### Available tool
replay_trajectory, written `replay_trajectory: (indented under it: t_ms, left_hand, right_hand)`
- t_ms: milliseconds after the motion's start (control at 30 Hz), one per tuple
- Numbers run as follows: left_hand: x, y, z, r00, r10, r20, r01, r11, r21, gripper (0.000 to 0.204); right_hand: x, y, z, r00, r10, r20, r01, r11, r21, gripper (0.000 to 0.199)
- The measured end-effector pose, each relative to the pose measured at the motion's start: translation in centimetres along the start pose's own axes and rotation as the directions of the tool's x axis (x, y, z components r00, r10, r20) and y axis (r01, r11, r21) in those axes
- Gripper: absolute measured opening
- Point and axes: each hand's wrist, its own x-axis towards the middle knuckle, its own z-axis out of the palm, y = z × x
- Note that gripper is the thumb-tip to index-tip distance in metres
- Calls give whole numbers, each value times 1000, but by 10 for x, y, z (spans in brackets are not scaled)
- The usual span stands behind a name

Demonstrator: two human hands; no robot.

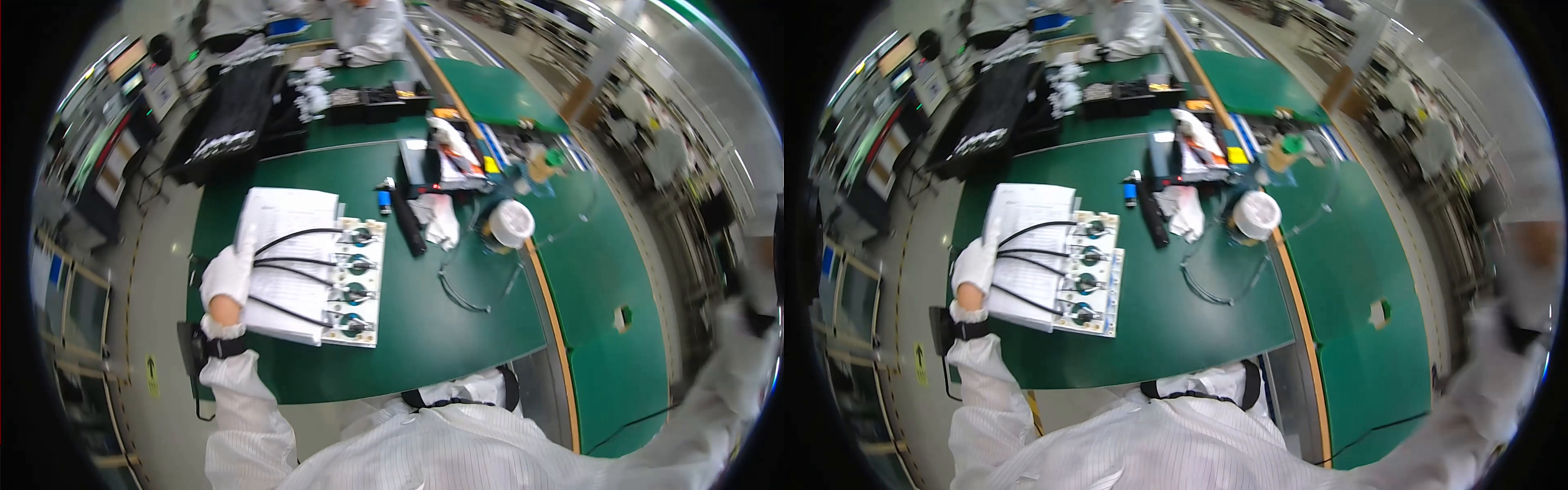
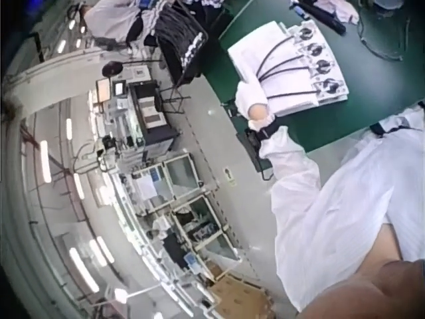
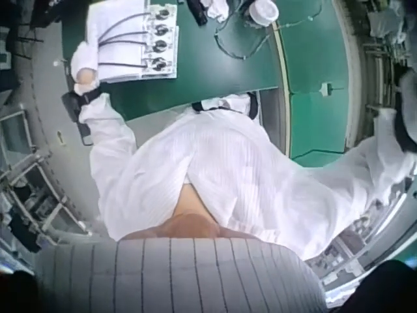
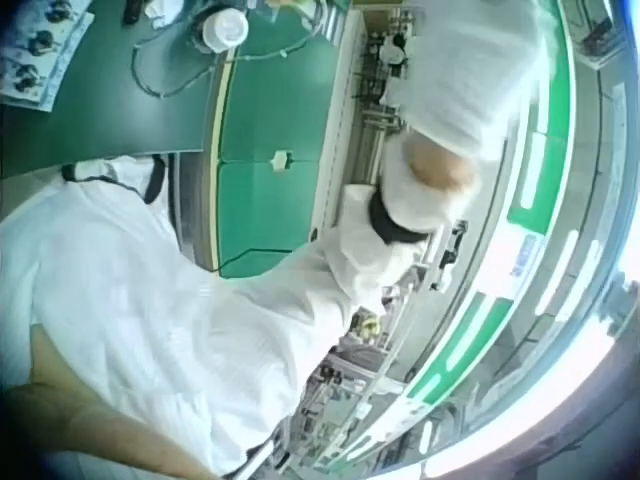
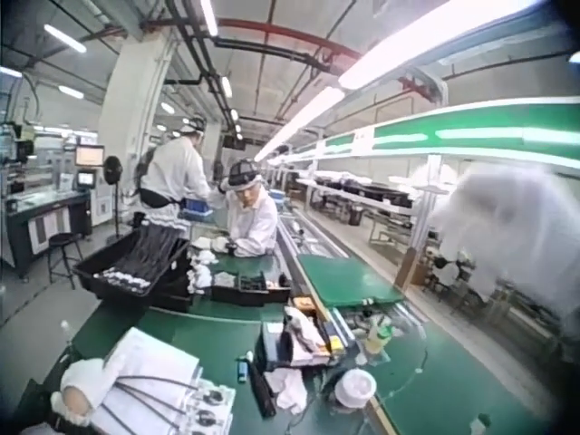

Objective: The person tightens nuts on a battery module with a torque wrench, marks them with a pen, and applies sealant to the connections using a dispenser. They then flip the module over, press the wiring into place by hand, and point at a document.

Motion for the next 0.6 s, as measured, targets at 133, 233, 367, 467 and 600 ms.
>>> replay_trajectory:
  t_ms: [133, 233, 367, 467, 600]
  left_hand:
    - [-5, -7, -1, 995, -92, -40, 93, 995, 28, 84]
    - [-7, 2, -2, 995, -81, -64, 82, 996, 18, 82]
    - [-8, -3, -2, 986, -165, -36, 168, 984, 68, 83]
    - [-5, -3, 1, 983, -183, -17, 184, 982, 46, 84]
    - [5, -2, 9, 986, -165, -11, 165, 986, -1, 83]
  right_hand:
    - [118, 28, 261, 953, -83, 292, 132, 979, -153, 25]
    - [136, 31, 382, 975, 93, 204, -84, 995, -56, 37]
    - [147, 22, 446, 937, 323, 130, -311, 945, -103, 46]
    - [163, 39, 443, 855, 307, 418, -434, 865, 252, 43]
    - [153, 67, 418, 844, 237, 481, -527, 531, 664, 29]
